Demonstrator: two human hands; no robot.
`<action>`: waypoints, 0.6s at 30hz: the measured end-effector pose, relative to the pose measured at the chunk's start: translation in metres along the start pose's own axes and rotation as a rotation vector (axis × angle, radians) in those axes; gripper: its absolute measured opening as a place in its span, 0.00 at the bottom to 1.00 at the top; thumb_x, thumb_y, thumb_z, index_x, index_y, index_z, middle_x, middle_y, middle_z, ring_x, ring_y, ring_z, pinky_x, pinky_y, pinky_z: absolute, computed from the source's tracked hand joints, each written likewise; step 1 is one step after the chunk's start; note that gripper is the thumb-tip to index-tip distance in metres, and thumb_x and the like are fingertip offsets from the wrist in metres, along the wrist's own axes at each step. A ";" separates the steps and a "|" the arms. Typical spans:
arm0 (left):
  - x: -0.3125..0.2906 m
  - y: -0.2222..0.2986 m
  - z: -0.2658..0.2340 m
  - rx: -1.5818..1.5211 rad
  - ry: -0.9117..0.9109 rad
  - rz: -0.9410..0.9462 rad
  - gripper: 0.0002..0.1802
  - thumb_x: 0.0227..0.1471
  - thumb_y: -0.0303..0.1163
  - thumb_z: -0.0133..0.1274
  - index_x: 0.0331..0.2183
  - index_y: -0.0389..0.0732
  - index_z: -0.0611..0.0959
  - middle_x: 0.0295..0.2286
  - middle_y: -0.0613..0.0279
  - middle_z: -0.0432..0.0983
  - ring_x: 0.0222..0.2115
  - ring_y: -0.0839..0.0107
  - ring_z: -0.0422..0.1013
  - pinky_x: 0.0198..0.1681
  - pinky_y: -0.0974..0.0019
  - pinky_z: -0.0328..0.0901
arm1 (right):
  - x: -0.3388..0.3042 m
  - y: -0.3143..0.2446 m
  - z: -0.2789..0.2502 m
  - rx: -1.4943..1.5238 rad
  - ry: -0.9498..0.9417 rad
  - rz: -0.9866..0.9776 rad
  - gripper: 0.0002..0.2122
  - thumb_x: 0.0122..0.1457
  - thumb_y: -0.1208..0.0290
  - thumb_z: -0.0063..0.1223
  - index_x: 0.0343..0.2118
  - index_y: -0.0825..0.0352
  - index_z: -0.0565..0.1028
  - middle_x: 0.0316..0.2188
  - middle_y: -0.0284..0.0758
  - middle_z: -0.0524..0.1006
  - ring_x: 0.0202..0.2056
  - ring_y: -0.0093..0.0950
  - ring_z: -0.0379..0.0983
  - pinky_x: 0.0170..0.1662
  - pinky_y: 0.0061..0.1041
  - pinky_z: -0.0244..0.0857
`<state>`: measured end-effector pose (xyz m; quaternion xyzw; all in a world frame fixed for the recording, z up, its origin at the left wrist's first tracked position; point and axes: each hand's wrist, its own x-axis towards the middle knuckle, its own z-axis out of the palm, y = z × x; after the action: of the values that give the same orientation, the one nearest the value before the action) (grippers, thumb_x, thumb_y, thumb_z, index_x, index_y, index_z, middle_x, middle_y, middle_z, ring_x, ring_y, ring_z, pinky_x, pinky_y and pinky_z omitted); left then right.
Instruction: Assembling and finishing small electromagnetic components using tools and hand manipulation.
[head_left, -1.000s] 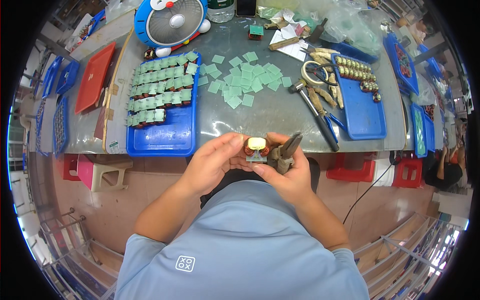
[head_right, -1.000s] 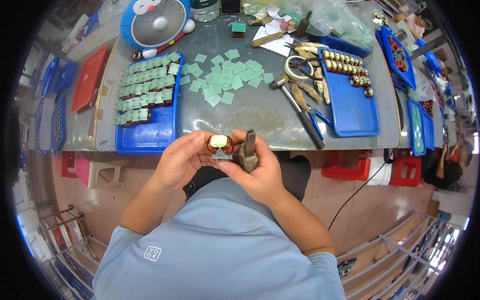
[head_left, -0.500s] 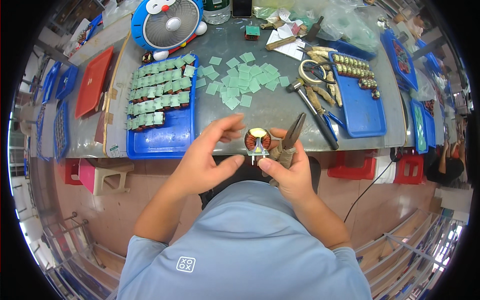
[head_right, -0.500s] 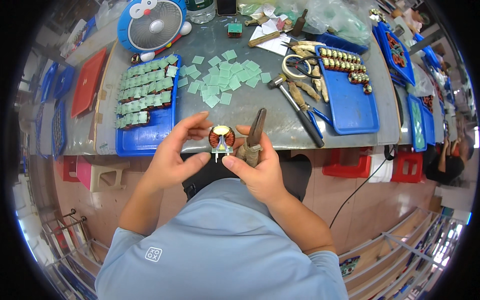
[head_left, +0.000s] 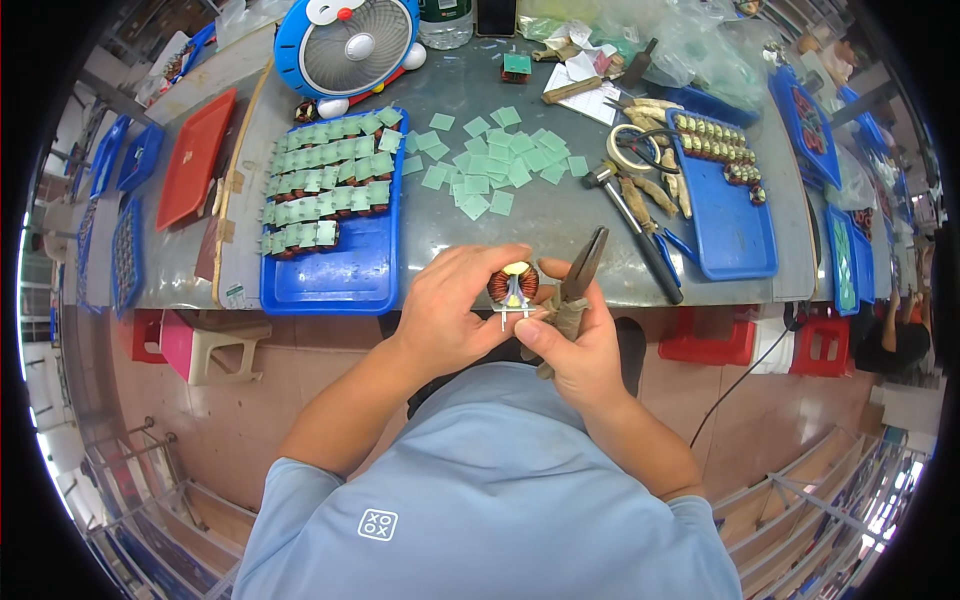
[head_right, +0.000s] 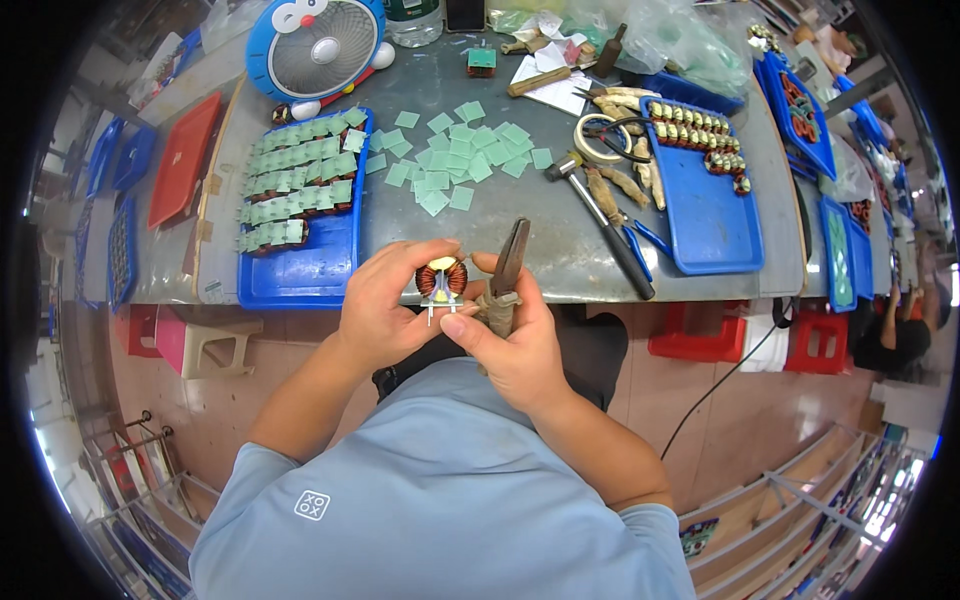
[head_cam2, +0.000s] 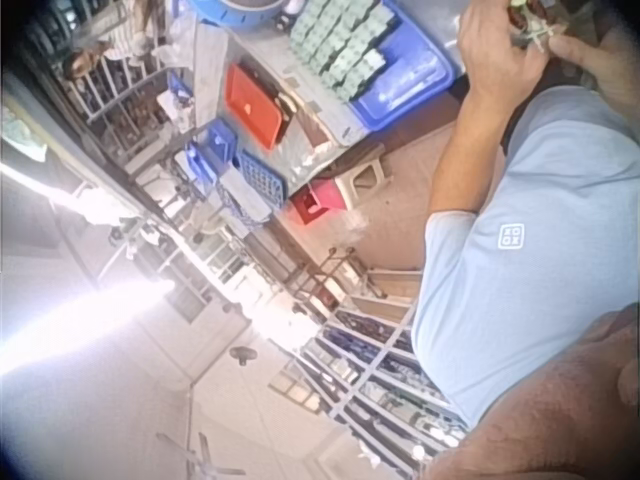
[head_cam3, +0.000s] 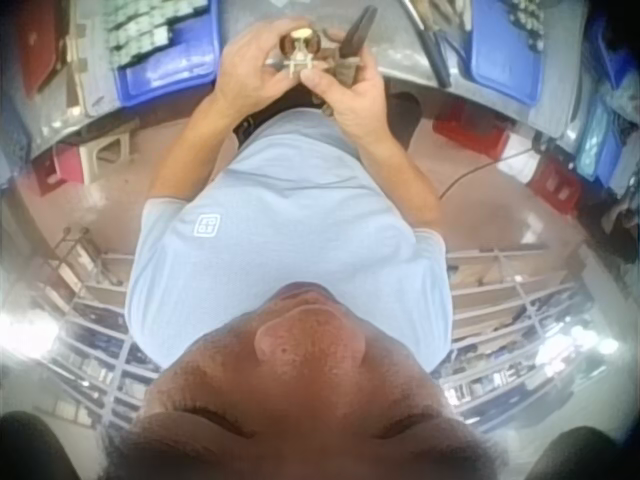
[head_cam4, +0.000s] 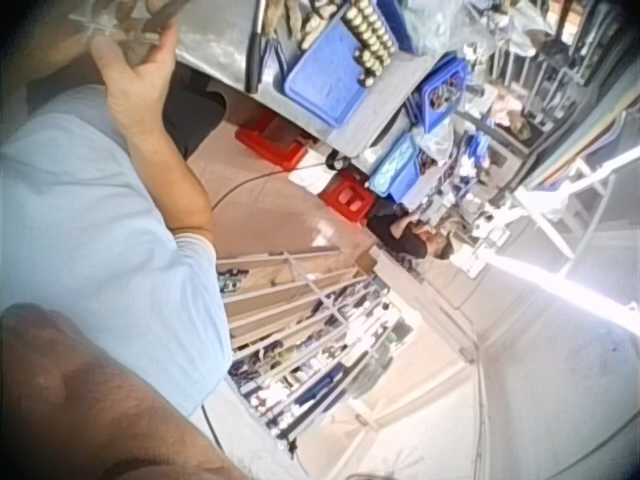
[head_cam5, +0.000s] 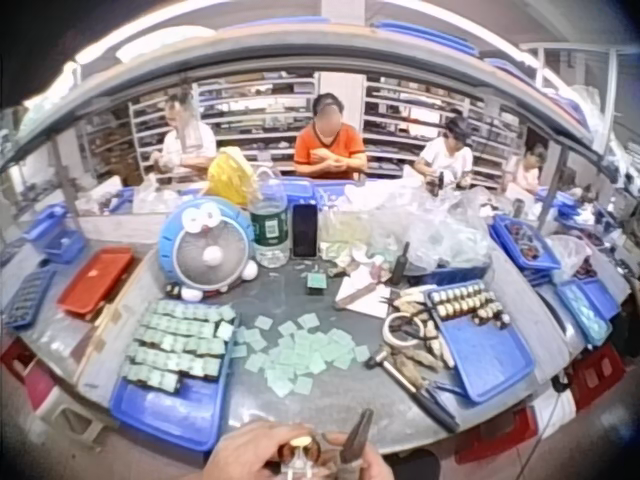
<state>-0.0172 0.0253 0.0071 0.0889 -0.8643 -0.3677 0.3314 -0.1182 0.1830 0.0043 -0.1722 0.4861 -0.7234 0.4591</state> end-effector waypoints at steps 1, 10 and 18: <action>0.002 -0.001 0.000 0.000 0.009 0.014 0.31 0.42 0.37 0.73 0.48 0.39 0.82 0.36 0.57 0.83 0.33 0.59 0.78 0.38 0.62 0.71 | 0.002 0.002 -0.001 -0.011 0.004 -0.005 0.31 0.59 0.78 0.66 0.63 0.67 0.62 0.43 0.33 0.74 0.41 0.19 0.75 0.41 0.19 0.71; 0.024 -0.014 -0.005 -0.001 -0.014 0.100 0.33 0.42 0.34 0.73 0.51 0.38 0.79 0.43 0.54 0.82 0.41 0.58 0.79 0.44 0.62 0.71 | 0.013 -0.014 0.011 -0.023 0.054 -0.069 0.31 0.60 0.74 0.66 0.63 0.65 0.62 0.44 0.34 0.76 0.38 0.18 0.74 0.36 0.17 0.69; 0.042 -0.008 -0.023 -0.199 -0.024 -0.023 0.46 0.39 0.29 0.72 0.61 0.41 0.72 0.50 0.56 0.80 0.51 0.55 0.74 0.56 0.57 0.66 | 0.026 -0.019 0.009 0.027 0.036 -0.262 0.28 0.61 0.77 0.64 0.62 0.64 0.63 0.43 0.35 0.77 0.39 0.19 0.75 0.38 0.17 0.69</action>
<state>-0.0352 -0.0098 0.0346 0.0612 -0.8265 -0.4564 0.3237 -0.1351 0.1579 0.0201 -0.2151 0.4575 -0.7868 0.3541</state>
